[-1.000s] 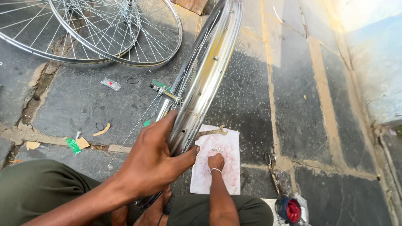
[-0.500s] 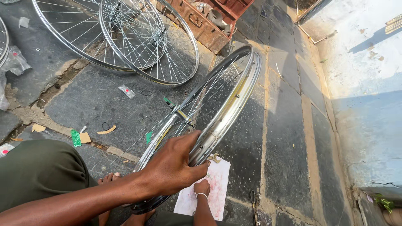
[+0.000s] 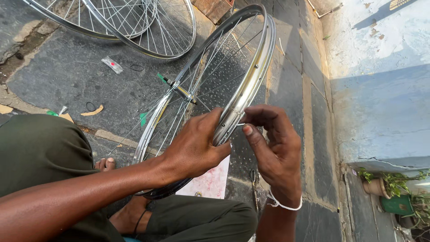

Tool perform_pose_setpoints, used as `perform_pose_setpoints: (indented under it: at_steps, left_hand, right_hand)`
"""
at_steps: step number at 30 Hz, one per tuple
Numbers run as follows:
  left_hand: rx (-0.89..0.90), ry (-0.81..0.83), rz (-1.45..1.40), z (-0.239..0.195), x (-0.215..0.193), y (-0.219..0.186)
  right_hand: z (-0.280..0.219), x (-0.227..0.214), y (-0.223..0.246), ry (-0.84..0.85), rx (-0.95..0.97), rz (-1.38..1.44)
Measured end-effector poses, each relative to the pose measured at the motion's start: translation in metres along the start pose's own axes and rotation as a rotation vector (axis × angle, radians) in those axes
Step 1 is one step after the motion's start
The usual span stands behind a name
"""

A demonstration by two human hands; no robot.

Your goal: The person is assembling a bicycle wheel by inserting small metal pins into the rim. They are sitting on the floor with several bicycle wheels and tools nearby.

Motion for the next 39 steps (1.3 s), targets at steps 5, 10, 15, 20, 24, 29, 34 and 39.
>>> perform_pose_setpoints:
  at_steps: [5, 10, 15, 20, 24, 29, 34, 39]
  left_hand:
    - [0.101, -0.039, -0.1, -0.002, 0.0, -0.003]
    - [0.19, -0.085, -0.149, -0.008, -0.004, -0.009]
    - [0.437, -0.194, -0.239, -0.014, -0.016, -0.03]
    - [0.128, -0.139, -0.056, -0.005, -0.016, 0.0]
    - [0.318, -0.277, 0.115, -0.015, -0.053, -0.021]
    - [0.364, -0.418, 0.077, -0.052, -0.092, -0.023]
    - [0.195, -0.468, 0.104, -0.078, -0.117, 0.009]
    - [0.155, -0.462, 0.043, -0.084, -0.128, 0.015]
  right_hand:
    - [0.015, 0.045, 0.057, 0.142, -0.2, -0.403]
    - [0.01, 0.057, 0.077, 0.241, -0.388, -0.586]
    - [0.004, 0.058, 0.072, 0.246, -0.492, -0.695]
    - [0.0, 0.003, 0.009, -0.366, -0.185, -0.12]
    - [-0.007, 0.076, -0.094, -0.089, 0.322, 0.513]
    - [-0.044, 0.146, -0.116, 0.057, 0.316, 1.173]
    - [-0.063, 0.181, -0.099, 0.203, 0.243, 1.043]
    - [-0.066, 0.199, -0.082, 0.183, 0.302, 1.253]
Point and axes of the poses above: each hand's wrist, its own z-axis towards the middle knuckle, its own x-axis out of the palm, y = z × x, the point moved 9 cm from there along z, towards the middle knuckle, and after that the axes turned 14 degrees about -y, right-handed, at the moved point
